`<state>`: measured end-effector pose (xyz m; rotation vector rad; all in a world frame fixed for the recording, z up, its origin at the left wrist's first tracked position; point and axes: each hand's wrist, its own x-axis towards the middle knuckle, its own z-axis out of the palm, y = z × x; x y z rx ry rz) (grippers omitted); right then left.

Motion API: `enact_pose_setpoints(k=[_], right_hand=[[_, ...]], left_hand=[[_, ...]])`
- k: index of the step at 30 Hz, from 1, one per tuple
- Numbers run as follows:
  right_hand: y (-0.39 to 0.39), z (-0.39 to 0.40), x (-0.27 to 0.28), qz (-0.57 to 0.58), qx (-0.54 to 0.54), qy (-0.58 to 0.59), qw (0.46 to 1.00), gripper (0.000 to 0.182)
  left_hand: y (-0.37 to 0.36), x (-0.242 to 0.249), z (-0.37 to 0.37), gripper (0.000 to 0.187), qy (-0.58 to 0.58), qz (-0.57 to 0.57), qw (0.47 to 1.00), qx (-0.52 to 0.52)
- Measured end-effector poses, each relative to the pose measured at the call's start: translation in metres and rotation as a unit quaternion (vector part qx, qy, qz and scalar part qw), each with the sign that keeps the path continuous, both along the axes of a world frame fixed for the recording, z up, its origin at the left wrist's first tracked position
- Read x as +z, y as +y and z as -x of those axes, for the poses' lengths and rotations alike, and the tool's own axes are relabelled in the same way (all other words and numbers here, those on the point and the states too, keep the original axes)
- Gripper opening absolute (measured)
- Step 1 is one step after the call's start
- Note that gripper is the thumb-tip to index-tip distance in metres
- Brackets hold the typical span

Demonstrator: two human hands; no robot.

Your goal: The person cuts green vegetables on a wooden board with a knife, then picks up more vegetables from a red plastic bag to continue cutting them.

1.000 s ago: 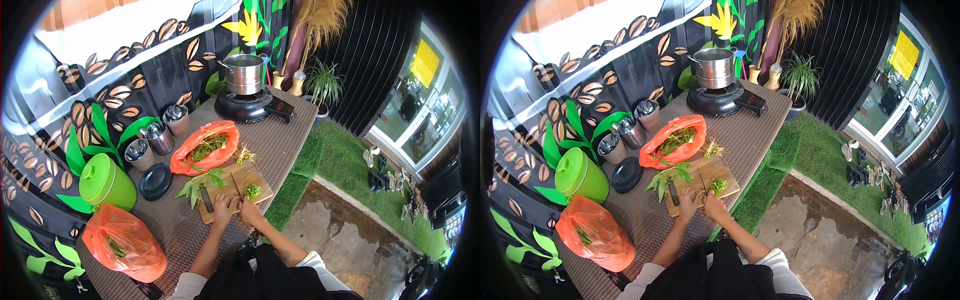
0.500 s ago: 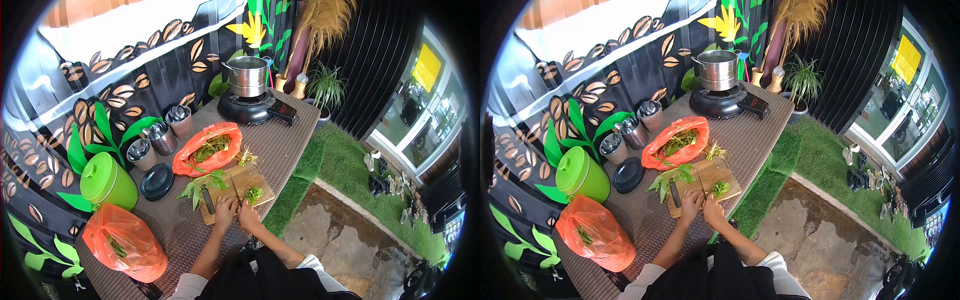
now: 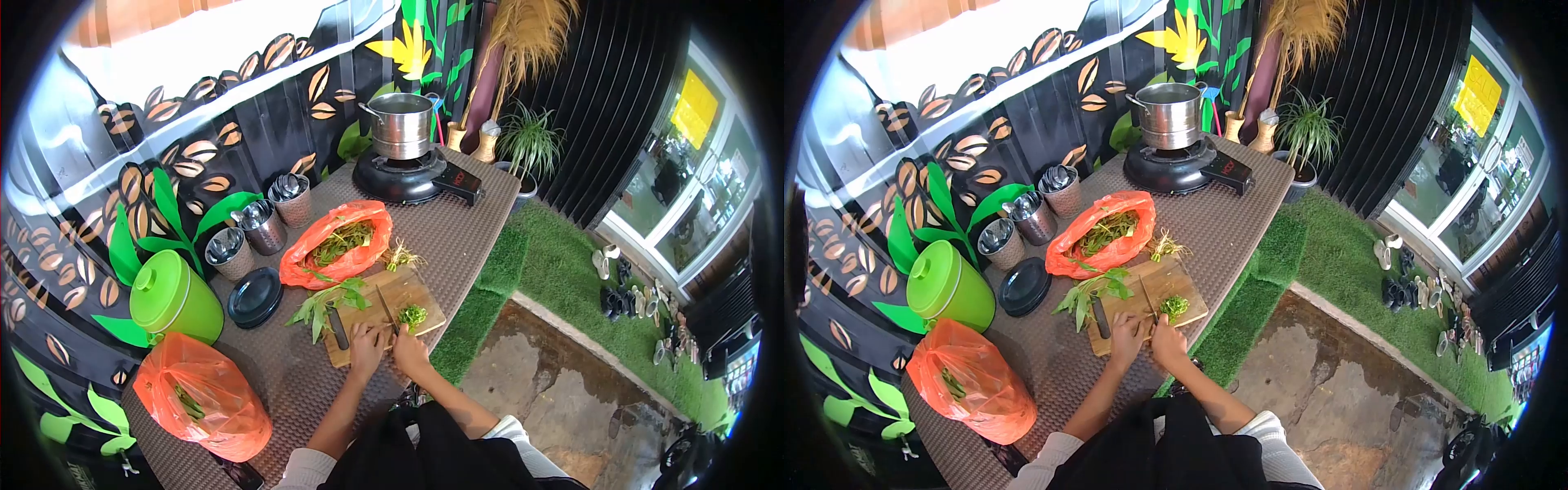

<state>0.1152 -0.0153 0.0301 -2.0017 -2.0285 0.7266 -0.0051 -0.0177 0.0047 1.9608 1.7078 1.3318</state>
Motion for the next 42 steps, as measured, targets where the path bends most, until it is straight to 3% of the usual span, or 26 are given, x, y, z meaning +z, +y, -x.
enact_pose_setpoints(k=[14,23,26,31,35,42], right_hand=[[0.005,-0.015,0.001,-0.013,0.018,-0.018,1.0,0.035],[0.016,-0.018,0.005,0.04,0.033,0.004,0.999,0.038],[0.007,-0.012,-0.006,-0.03,0.009,-0.031,0.999,0.035],[0.017,-0.018,0.005,0.003,0.034,0.023,0.999,0.035],[0.008,-0.011,-0.012,0.005,0.001,-0.001,1.0,0.035],[0.007,-0.012,0.004,0.023,0.025,0.006,0.999,0.035]], left_hand=[[0.018,-0.003,-0.013,0.012,0.034,0.023,0.999,-0.003],[0.017,-0.002,-0.013,0.011,0.025,0.0,1.0,0.007],[0.016,-0.004,-0.014,0.011,0.007,0.017,1.0,0.009],[0.018,-0.011,-0.012,0.012,0.004,0.01,1.0,0.006],[0.017,-0.009,-0.012,0.013,0.015,0.008,1.0,0.009],[0.014,-0.004,-0.013,0.011,0.018,0.022,0.999,0.014]])
